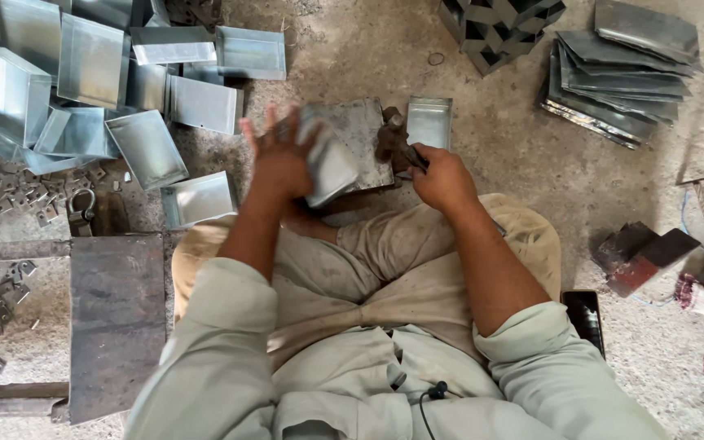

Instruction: The person sits cross-legged on the floor and repeatedly hammers small rectangular metal boxes on a metal block. They pick up a box, place it on the block, strike it with a hammer, and then set it aside. This process is repeated for multiple boxes.

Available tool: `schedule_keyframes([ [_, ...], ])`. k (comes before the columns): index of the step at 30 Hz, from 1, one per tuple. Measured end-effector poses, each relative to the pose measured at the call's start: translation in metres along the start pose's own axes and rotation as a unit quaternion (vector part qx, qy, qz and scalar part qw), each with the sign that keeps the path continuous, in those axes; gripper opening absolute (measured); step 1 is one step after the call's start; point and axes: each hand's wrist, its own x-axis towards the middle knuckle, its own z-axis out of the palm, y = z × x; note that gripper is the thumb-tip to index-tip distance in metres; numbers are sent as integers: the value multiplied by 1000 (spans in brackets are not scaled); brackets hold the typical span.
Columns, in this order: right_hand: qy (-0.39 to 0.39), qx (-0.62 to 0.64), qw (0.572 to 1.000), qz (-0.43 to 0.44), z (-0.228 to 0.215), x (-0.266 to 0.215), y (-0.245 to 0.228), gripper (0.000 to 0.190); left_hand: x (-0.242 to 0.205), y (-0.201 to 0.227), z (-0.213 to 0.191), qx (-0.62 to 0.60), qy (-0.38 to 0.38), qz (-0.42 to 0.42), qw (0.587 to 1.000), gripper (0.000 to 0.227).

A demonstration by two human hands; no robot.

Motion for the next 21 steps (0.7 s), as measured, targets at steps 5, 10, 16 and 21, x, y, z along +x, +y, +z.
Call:
schedule_keyframes([
  [5, -3, 4, 1000, -3, -2, 2, 0, 43, -6, -23, 3, -141, 33, -162, 976, 73],
  [10, 11, 16, 1000, 11, -8, 0, -12, 46, 8, -26, 15, -197, 152, -52, 967, 46],
  [16, 122, 86, 985, -92, -50, -31, -43, 46, 0, -6, 13, -45, 374, 111, 920, 34],
  [21, 318, 200, 899, -225, -73, -69, -53, 17, -1, -5, 19, -57, 372, 104, 920, 25],
])
